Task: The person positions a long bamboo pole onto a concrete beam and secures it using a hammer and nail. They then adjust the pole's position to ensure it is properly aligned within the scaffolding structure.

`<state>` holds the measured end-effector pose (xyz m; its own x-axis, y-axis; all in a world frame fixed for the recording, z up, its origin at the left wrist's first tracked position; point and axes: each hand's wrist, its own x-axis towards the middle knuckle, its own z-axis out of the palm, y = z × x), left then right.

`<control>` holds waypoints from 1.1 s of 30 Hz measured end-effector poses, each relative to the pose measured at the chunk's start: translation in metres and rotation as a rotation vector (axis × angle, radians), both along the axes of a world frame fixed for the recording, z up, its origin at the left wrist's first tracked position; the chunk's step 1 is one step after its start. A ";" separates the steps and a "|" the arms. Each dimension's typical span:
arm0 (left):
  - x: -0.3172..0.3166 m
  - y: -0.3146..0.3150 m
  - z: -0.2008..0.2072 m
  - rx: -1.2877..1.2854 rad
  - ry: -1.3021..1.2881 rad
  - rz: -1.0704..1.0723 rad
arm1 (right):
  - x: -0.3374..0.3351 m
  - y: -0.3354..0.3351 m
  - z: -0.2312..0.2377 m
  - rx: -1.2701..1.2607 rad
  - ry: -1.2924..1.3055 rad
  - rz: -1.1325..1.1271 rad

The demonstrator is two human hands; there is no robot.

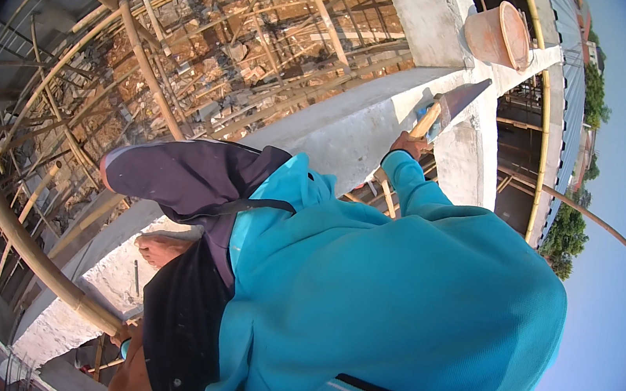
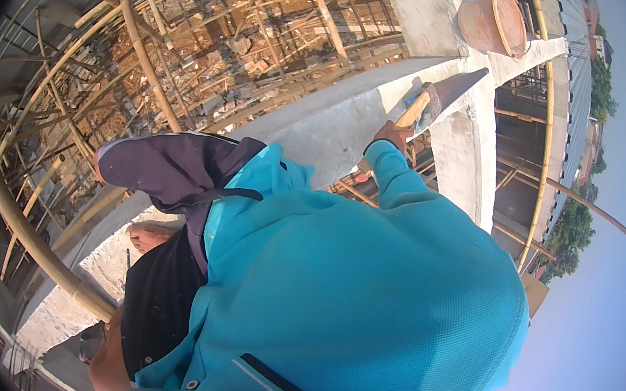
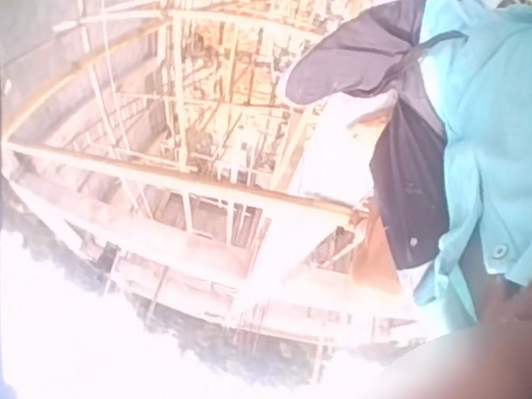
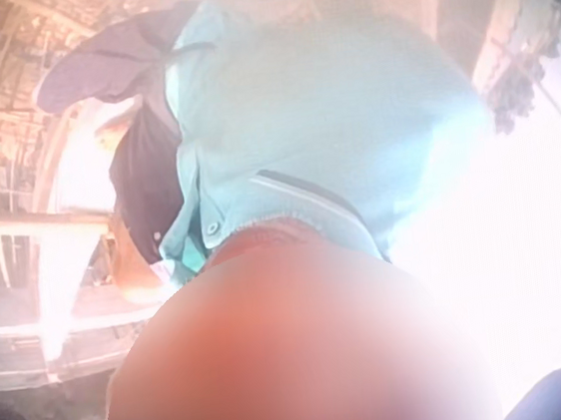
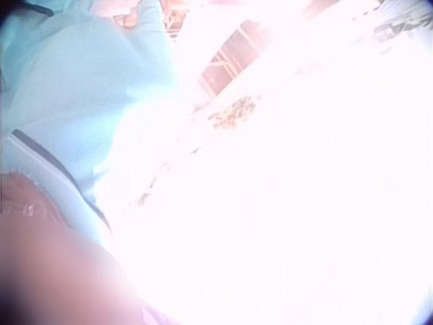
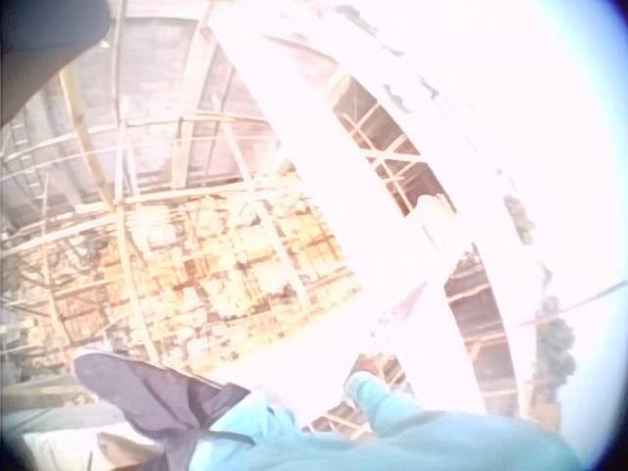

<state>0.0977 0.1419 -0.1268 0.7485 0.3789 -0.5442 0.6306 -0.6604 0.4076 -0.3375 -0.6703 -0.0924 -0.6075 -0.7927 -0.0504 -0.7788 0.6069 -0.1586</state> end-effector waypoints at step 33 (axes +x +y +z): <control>-0.092 0.058 0.016 0.319 0.053 0.153 | -0.011 -0.131 -0.003 0.197 0.262 0.777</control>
<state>0.0059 0.1996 -0.1110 0.6439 0.6414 -0.4170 0.7466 -0.6458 0.1596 -0.3483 -0.8014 -0.0954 0.0960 -0.9816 -0.1649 -0.9832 -0.1193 0.1380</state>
